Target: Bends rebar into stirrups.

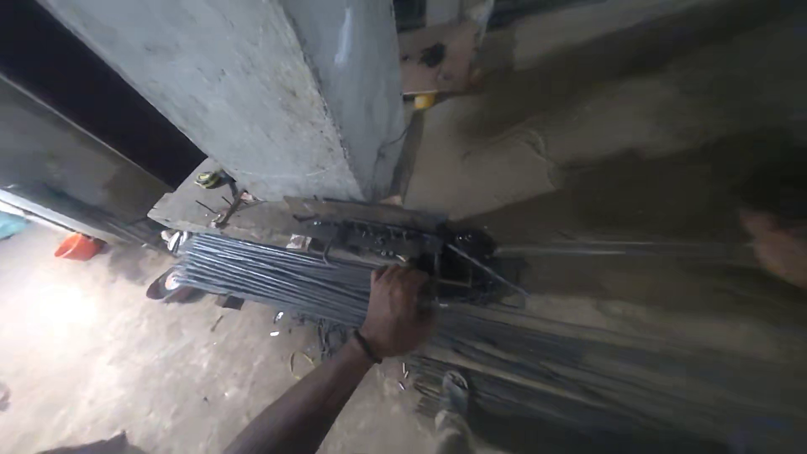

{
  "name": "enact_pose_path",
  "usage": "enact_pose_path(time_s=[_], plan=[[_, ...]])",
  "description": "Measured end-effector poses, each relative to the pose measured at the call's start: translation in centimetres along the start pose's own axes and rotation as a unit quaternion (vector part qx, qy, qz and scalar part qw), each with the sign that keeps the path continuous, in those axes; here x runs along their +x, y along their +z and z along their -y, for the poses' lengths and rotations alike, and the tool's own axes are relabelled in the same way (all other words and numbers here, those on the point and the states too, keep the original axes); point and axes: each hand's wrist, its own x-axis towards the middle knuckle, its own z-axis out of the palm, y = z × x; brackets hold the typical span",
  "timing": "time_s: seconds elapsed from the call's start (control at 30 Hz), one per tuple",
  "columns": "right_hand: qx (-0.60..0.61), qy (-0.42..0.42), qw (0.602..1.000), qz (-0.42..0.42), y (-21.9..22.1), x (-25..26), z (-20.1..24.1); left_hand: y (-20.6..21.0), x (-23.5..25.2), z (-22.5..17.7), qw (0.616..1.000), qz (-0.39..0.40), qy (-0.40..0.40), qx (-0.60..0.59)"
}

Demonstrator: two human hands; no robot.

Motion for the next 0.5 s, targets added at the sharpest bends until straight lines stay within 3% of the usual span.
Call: enact_pose_path(time_s=[0.03, 0.07, 0.1, 0.17, 0.2, 0.33, 0.43, 0.5], plan=[[-0.029, -0.039, 0.997, -0.056, 2.2, -0.3, -3.5, -0.3, 0.2, -0.2, 1.000, 0.017, -0.011, 0.000], [0.002, -0.154, 0.970, -0.186, 5.7, 0.5, -9.1, -0.6, 0.4, -0.4, 0.999, 0.034, -0.023, 0.000], [0.080, -0.137, 0.961, -0.226, 7.7, -0.1, -11.5, -0.9, 0.6, -0.6, 0.998, 0.049, -0.036, -0.007], [0.197, 0.043, 0.966, -0.160, 7.6, -5.3, -10.9, -1.1, 0.9, -1.1, 0.997, 0.052, -0.051, -0.035], [0.183, 0.087, 0.972, -0.116, 7.3, -7.7, -11.2, -0.9, 1.0, -1.2, 0.997, 0.044, -0.054, -0.043], [0.190, 0.120, 0.960, -0.169, 11.0, -15.3, -13.8, -1.0, 1.2, -1.5, 0.996, 0.050, -0.069, -0.036], [0.078, 0.134, 0.965, -0.209, 12.6, -20.1, -13.8, -1.3, 1.2, -1.9, 0.994, 0.071, -0.077, -0.015], [0.067, 0.168, 0.963, -0.198, 13.2, -21.8, -13.4, -1.6, 1.4, -2.1, 0.993, 0.084, -0.079, -0.010]])
